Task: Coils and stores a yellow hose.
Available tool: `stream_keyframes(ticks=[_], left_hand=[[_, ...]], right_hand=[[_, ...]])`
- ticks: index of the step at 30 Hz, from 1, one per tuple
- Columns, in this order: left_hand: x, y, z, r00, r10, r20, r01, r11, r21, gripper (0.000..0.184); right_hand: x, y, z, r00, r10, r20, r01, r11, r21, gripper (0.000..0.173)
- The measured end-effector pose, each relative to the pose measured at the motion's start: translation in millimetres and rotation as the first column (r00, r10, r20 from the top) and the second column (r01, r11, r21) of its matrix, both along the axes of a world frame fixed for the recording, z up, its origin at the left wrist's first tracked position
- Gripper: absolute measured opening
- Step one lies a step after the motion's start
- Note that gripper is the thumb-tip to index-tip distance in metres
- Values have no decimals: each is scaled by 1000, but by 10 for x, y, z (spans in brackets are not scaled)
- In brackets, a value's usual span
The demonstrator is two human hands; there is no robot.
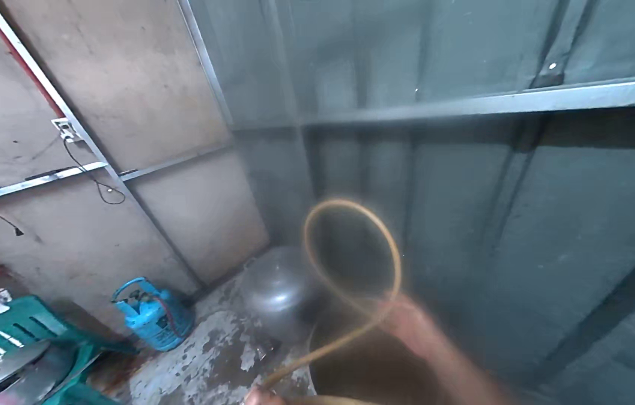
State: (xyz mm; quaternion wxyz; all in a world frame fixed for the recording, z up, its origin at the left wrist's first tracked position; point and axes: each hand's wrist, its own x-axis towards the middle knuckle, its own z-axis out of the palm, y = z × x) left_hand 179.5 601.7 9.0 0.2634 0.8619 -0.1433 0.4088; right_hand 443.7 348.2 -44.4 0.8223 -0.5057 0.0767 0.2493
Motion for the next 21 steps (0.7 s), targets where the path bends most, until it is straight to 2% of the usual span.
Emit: stream_keyframes(ticks=[2,5,7,9,11,13,16,21], left_hand=[[99,-5,-52,997,71,-44,-72,997,-10,20],[301,-14,-98,977,194,-84,-201,976,-89,24],[474,49,-142,959,267,-90,-278,950,-142,33],[652,96,-148,938,340,-63,-346,923,-167,36],[803,103,-143,919,393,-26,-391,906,-160,36],[910,98,-127,902,431,-22,-430,891,-145,36],[974,161,-117,873,484,-66,-488,857,-166,40],[1052,156,-18,825,538,-173,-565,792,-231,46]], right_hand=[[61,-11,192,997,-52,48,50,998,44,35],[57,-16,405,976,-51,211,44,998,40,37],[-15,-67,458,925,88,369,-88,996,-17,44],[-85,-121,466,829,246,502,-229,969,-97,51],[-146,-135,471,716,365,595,-315,930,-191,75],[-217,-148,530,610,487,625,-372,872,-318,95],[-363,-253,656,511,620,596,-415,785,-461,107],[-675,-341,952,385,755,531,-272,642,-717,123]])
